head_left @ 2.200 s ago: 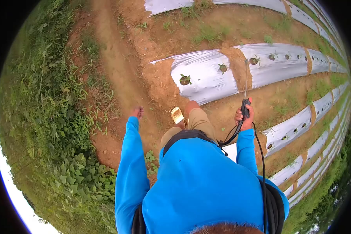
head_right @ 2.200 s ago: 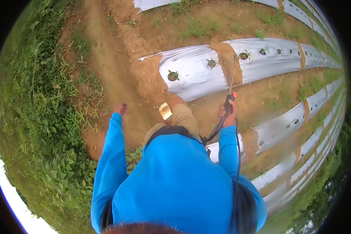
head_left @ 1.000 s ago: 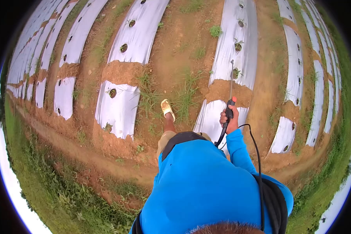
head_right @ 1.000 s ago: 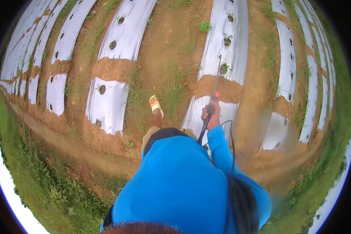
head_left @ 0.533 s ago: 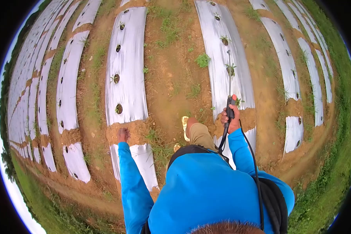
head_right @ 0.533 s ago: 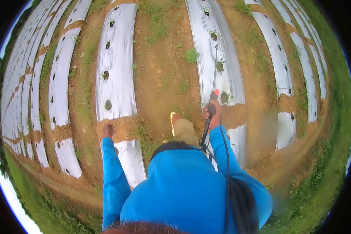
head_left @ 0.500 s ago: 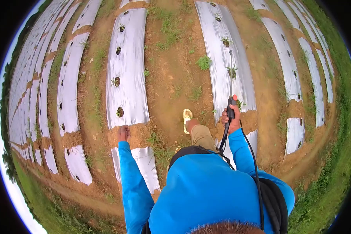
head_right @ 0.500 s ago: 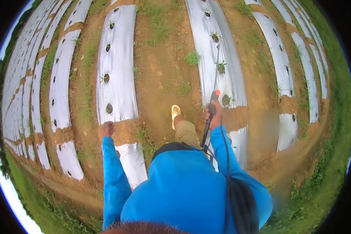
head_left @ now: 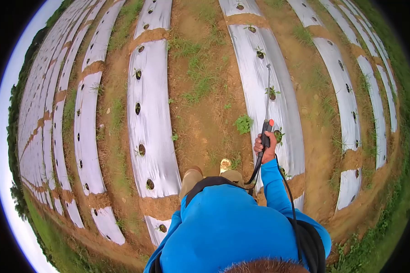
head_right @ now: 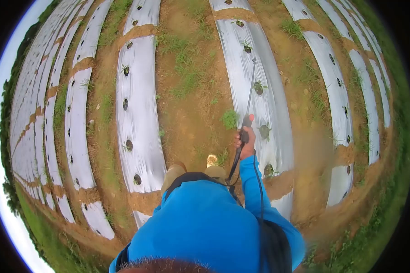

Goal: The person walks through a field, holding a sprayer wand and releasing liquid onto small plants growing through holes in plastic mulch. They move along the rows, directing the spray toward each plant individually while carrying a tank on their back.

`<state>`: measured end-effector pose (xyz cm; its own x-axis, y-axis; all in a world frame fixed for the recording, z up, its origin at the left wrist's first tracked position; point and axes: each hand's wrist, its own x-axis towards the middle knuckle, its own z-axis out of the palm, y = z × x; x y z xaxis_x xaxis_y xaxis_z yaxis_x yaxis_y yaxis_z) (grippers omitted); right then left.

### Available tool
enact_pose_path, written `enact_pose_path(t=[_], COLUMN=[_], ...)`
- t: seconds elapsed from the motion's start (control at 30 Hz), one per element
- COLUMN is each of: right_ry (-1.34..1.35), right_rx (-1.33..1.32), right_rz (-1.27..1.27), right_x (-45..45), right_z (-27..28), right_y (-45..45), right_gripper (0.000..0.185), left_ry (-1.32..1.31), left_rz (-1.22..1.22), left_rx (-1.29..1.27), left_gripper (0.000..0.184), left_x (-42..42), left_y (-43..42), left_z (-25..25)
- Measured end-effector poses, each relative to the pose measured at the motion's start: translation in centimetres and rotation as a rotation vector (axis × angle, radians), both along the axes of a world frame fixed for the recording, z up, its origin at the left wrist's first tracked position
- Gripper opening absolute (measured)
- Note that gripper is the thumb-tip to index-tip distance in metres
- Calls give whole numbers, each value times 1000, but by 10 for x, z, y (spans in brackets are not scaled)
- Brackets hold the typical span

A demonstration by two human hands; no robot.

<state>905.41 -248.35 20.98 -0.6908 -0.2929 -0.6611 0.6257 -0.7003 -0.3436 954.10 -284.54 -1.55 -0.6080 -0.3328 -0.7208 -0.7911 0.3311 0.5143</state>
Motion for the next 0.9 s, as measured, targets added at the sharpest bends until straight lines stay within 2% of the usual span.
enact_pose_path(t=[0.17,0.23,0.27,0.3,0.4,0.47,0.5,0.57,0.63,0.7,0.83,0.9], right_ry=[11,0,2,5,-28,-62,-58,-53,-32,-26,-12,-42], right_rx=[88,113,90,68,28,-21,-7,-2,-51,-142,-93,-57], right_rz=[8,2,30,59,77,95,90,83,74,-9,20,22], right_x=[-97,-135,-152,-170,-228,-274,-295,-339,-382,-428,-509,-543], right_z=[3,6,3,-1,-15,-13,-7,9,25,46,48,41], right_y=[-36,-49,-54,-60,-84,-102,-116,-138,-152,-170,-204,-220], right_gripper=[29,29,29,29,31,33,33,34,35,35,34,34], left_ry=[183,222,12,-190,-304,-216,-218,-186,-82,-7,33,-24], left_rz=[13,132,320,529,578,580,573,530,426,429,419,451], left_rx=[44,187,245,283,364,674,688,518,498,615,576,499], left_gripper=[39,37,31,25,17,16,16,17,19,20,20,20], left_x=[-132,-212,-269,-344,-455,-535,-567,-638,-720,-783,-891,-926], left_y=[-63,-89,-93,-89,-136,-165,-176,-187,-206,-236,-271,-287], left_z=[-24,-37,-11,43,-11,-53,-66,-80,-21,-39,20,29])
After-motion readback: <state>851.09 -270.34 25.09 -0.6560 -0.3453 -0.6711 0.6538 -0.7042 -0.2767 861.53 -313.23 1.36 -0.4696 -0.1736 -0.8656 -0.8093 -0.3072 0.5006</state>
